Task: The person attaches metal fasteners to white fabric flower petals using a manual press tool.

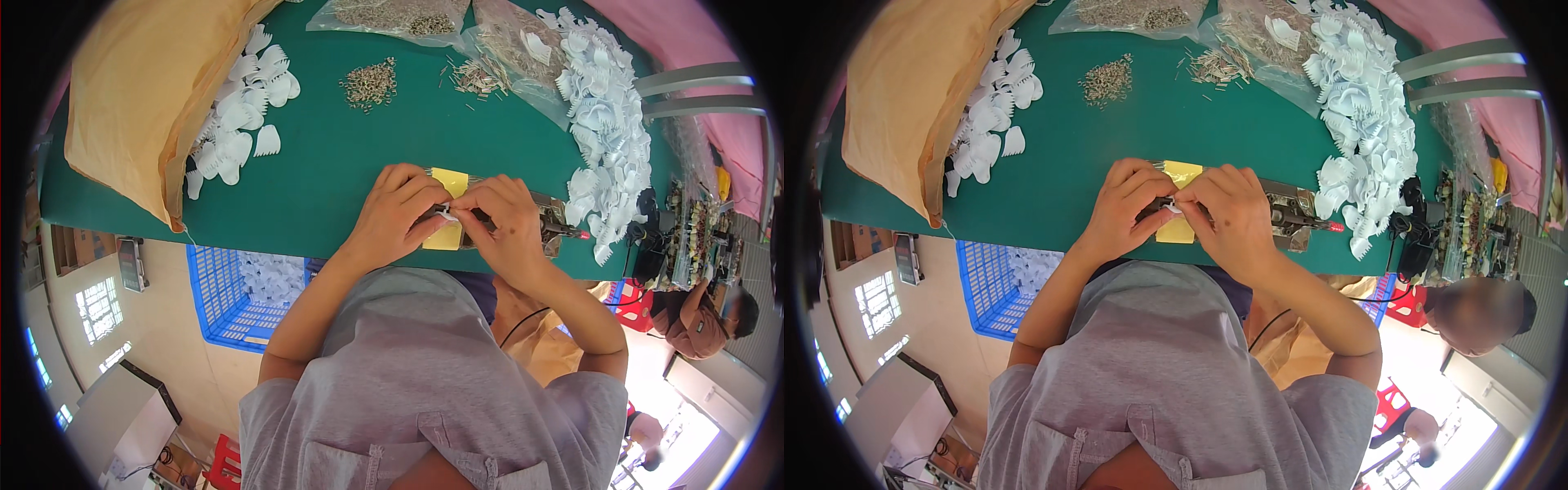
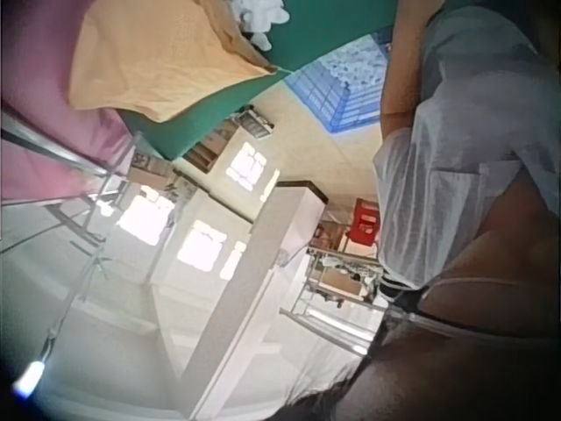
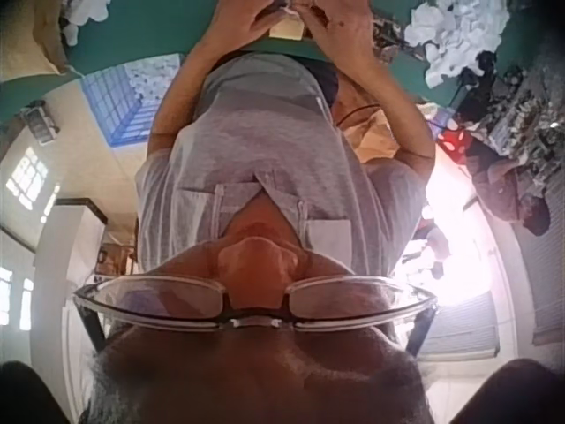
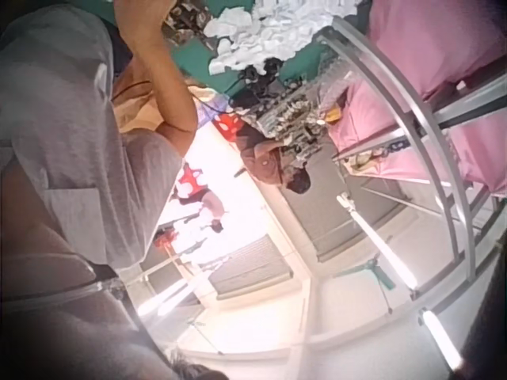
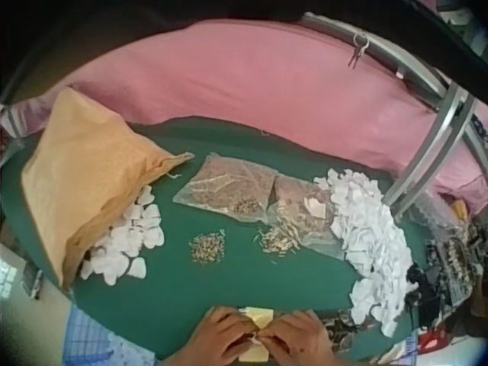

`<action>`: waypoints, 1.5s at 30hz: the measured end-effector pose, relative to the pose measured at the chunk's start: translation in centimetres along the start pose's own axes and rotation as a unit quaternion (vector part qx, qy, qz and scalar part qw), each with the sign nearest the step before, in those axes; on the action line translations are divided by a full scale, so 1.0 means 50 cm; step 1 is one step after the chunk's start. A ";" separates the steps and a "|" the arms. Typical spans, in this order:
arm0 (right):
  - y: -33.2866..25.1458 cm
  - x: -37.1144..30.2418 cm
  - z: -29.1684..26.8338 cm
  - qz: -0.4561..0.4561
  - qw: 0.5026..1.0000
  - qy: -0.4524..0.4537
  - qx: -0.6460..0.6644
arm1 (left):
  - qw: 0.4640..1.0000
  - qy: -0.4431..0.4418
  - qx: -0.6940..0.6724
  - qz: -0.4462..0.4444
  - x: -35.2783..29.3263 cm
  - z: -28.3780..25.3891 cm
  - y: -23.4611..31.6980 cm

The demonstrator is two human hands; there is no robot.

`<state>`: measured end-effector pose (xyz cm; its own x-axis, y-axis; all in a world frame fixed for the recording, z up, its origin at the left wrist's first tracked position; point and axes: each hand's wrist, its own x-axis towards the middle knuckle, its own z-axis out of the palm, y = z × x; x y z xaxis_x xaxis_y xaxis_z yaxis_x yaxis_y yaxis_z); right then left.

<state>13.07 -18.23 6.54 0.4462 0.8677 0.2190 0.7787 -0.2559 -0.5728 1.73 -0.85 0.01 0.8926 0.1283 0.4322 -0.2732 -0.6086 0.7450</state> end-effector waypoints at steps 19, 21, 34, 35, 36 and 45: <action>0.152 -0.158 -0.116 0.207 0.941 0.258 -0.076 | 0.989 -0.007 -0.141 -0.047 0.004 0.013 -0.002; 0.202 -0.239 -0.131 0.203 0.929 0.255 -0.176 | 0.986 -0.016 -0.154 -0.063 0.008 0.011 -0.002; 0.266 -0.294 -0.145 0.256 0.936 0.230 -0.071 | 0.982 -0.010 -0.158 -0.106 0.011 0.018 -0.002; 0.275 -0.302 -0.146 0.293 0.917 0.272 0.003 | 0.982 -0.009 -0.157 -0.108 0.012 0.019 -0.003; 0.277 -0.305 -0.154 0.340 0.890 0.295 0.076 | 0.983 -0.007 -0.153 -0.100 0.011 0.020 -0.006; 0.232 -0.239 -0.193 0.206 0.832 0.382 0.345 | 0.986 -0.009 -0.137 -0.098 0.007 0.020 -0.004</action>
<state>21.02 -35.68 4.88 0.9679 0.1754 0.1800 0.1701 0.0698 -0.9829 2.43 -1.47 -0.49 0.9430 0.2077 0.2599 -0.1798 -0.3393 0.9233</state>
